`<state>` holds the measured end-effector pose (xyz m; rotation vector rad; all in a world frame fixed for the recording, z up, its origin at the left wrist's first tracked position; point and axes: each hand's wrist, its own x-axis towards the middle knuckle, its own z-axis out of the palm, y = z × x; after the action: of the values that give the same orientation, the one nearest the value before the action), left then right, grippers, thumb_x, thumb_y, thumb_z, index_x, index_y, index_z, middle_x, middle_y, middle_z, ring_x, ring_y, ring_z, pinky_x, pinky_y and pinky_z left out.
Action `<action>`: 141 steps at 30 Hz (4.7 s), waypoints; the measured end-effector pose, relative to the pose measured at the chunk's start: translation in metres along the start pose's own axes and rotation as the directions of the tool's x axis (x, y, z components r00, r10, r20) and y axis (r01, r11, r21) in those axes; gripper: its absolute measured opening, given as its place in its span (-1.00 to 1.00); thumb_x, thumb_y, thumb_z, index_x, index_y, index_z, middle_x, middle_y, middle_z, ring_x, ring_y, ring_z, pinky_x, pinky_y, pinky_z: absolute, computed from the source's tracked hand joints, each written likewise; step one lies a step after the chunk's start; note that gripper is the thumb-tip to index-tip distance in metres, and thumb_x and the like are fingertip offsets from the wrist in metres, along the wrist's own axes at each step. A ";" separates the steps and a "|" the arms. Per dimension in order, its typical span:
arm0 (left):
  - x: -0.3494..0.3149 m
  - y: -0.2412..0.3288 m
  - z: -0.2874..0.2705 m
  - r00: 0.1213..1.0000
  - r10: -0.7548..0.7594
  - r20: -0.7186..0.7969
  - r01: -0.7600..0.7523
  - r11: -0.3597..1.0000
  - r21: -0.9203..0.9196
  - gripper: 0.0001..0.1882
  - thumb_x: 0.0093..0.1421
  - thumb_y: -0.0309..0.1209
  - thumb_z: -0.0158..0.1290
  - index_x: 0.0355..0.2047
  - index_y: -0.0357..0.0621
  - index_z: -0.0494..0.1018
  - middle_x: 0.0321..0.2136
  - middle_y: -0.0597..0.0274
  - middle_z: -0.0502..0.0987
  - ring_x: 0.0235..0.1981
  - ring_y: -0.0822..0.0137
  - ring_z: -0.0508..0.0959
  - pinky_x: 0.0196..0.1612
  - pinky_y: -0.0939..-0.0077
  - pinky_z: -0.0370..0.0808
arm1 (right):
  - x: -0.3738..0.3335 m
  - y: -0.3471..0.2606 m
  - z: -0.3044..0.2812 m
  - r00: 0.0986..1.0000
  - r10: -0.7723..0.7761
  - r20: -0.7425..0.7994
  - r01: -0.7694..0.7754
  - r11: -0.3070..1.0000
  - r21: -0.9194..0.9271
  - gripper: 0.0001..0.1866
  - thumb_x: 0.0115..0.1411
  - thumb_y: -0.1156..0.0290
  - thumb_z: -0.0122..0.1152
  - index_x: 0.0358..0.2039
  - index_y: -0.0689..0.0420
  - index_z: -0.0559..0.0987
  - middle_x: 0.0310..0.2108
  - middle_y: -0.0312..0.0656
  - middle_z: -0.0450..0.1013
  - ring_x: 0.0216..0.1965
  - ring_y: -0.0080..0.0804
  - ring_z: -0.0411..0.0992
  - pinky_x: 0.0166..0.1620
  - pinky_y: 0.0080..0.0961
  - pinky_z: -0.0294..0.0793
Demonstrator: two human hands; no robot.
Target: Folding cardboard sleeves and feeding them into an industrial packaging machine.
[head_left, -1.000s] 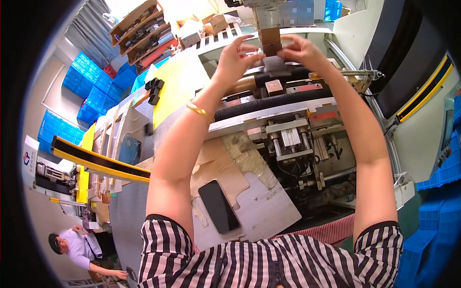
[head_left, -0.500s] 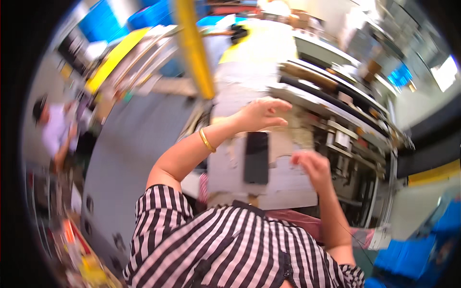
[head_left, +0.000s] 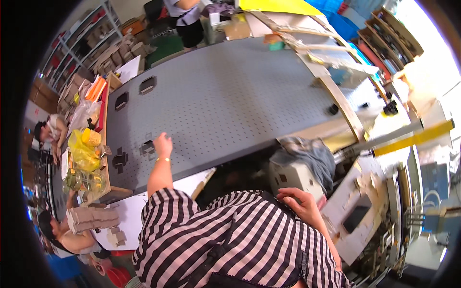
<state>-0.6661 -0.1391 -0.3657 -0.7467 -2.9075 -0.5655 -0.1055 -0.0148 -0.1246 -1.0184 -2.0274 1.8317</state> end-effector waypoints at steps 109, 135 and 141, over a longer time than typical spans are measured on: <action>0.054 -0.090 -0.004 0.959 -0.002 0.283 -0.061 0.975 0.213 -0.88 0.07 -0.44 0.21 -0.38 -0.19 0.62 -0.33 -0.08 0.61 -0.33 0.01 0.62 -0.20 0.23 0.55 | -0.147 0.143 -0.122 0.171 -0.113 -0.979 -0.805 0.557 -0.205 0.00 -0.05 0.04 0.39 0.27 0.33 0.15 0.16 0.25 0.26 0.19 0.15 0.19 0.25 -0.11 0.10; -0.444 0.516 -0.267 -0.744 0.624 -0.239 -0.068 -0.426 -0.902 -0.88 0.05 -0.53 0.24 -0.36 -0.20 0.58 -0.41 0.21 0.59 -0.36 0.29 0.58 -0.27 0.46 0.51 | -0.297 0.078 -0.047 0.516 -0.405 -0.755 0.135 0.909 -0.395 -0.64 0.20 0.31 0.25 -0.01 0.14 0.56 0.02 -0.09 0.48 0.08 -0.17 0.40 0.14 -0.30 0.35; -0.491 0.580 -0.254 -0.824 0.538 -0.178 -0.041 -0.370 -0.928 -0.84 0.01 -0.47 0.29 -0.36 -0.12 0.59 -0.22 0.17 0.56 -0.15 0.23 0.53 -0.06 0.34 0.44 | -0.338 0.096 -0.093 0.445 -0.309 -0.841 0.232 0.946 -0.226 -0.53 0.15 0.30 0.31 0.06 0.16 0.51 -0.06 -0.15 0.51 0.01 -0.33 0.42 0.13 -0.39 0.34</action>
<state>0.0414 0.0168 -0.0231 2.2888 -0.1023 0.2323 0.2296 -0.1538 -0.1031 -1.2002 -1.4556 0.7429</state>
